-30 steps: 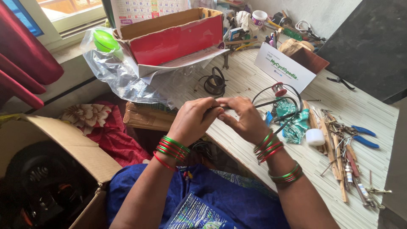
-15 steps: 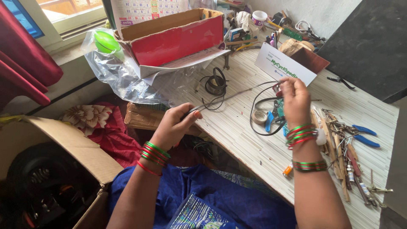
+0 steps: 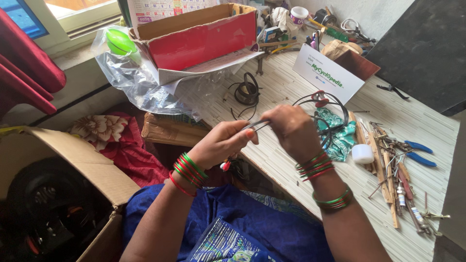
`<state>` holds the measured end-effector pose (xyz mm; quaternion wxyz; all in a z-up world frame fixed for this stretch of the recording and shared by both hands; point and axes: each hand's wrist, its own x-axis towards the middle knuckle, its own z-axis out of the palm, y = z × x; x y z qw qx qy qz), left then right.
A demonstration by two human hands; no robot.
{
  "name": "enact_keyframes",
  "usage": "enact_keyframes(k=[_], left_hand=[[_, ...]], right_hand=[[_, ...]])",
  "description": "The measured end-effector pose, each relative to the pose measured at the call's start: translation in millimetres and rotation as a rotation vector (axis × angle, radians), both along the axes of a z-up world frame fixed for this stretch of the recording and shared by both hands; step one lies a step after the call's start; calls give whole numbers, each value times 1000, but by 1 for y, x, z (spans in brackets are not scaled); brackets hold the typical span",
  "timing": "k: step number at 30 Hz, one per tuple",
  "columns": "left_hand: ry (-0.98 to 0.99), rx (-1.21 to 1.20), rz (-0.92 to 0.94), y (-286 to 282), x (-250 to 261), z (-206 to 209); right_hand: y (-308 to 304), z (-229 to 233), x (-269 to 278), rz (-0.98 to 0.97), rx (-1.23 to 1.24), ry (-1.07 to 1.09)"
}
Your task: The person wipes a plastic electronic housing with a cloth, places it in a box with speakers, and applies adhesive to a component using a glue gun. They continue by cleaning the component with a cloth and handling various wires.
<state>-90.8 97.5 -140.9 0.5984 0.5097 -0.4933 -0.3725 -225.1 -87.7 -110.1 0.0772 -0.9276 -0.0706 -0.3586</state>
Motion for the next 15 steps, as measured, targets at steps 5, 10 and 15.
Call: enact_keyframes(k=[5,10,15], left_hand=[[260,-52,-103,4,-2,-21],[152,44,-104,0,-4,-30],[65,27,-99,3,-3,-36]], right_hand=[[-18,10,-11,-91,27,-53],[-25,12,-15,-158,-7,-89],[-37,13,-18,-267,-11,-111]])
